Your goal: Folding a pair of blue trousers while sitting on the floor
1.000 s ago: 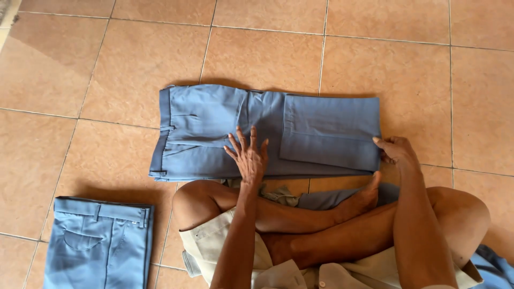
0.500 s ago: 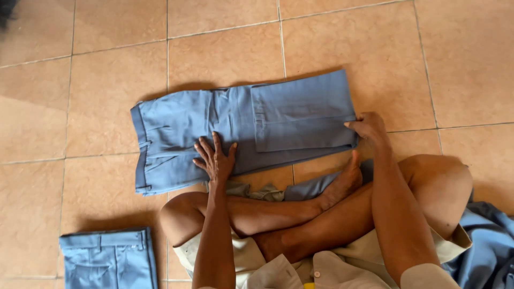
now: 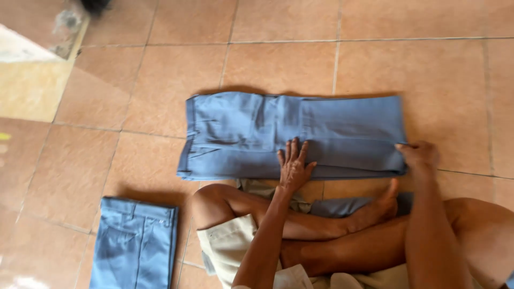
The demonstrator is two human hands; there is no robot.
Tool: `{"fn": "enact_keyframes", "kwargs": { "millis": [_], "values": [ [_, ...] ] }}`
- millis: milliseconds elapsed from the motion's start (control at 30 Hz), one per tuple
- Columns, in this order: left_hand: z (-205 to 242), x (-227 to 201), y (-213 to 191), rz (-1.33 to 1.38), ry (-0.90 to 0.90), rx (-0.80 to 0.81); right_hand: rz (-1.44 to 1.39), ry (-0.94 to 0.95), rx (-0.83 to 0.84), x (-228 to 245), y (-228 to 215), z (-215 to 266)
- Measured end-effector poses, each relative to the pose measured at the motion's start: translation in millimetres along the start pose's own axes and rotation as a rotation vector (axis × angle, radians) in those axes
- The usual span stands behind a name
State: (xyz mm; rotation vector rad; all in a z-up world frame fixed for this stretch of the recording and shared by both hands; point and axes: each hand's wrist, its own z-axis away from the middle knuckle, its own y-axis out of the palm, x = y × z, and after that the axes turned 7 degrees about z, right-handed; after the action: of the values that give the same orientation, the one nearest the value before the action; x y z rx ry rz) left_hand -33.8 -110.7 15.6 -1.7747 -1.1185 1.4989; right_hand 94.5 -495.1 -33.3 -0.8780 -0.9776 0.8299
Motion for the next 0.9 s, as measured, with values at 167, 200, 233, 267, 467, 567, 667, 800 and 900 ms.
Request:
{"fn": "enact_keyframes", "kwargs": {
  "millis": [167, 200, 233, 267, 467, 567, 667, 800, 900],
  "values": [
    [-13, 13, -35, -0.054, -0.009, -0.072, -0.024, 0.25, -0.158, 24, -50, 27],
    [-12, 26, -31, -0.042, -0.012, -0.077, -0.015, 0.247, -0.166, 40, -56, 39],
    [-12, 39, -25, -0.093, -0.001, -0.079, 0.102, 0.122, -0.251, 55, -62, 49],
    [-13, 51, -19, -0.141, 0.011, -0.083, 0.218, -0.007, -0.334, 71, -68, 59],
    [-30, 64, -18, -0.072, -0.011, -0.042, 0.452, -0.728, -0.602, 182, 0, 105],
    [-25, 61, -31, -0.027, -0.021, -0.035, 0.443, -0.782, -0.529, 160, 61, 101],
    [-11, 65, -42, 0.08, -0.184, -0.128, 0.414, -0.766, -0.454, 168, 35, 116],
    [-8, 84, -67, -0.044, -0.564, -0.296, 0.471, -0.871, -0.437, 187, 47, 132],
    [-12, 101, -67, 0.208, -0.753, -0.313, 0.424, -0.886, -0.475, 188, 52, 128]
  ]
}}
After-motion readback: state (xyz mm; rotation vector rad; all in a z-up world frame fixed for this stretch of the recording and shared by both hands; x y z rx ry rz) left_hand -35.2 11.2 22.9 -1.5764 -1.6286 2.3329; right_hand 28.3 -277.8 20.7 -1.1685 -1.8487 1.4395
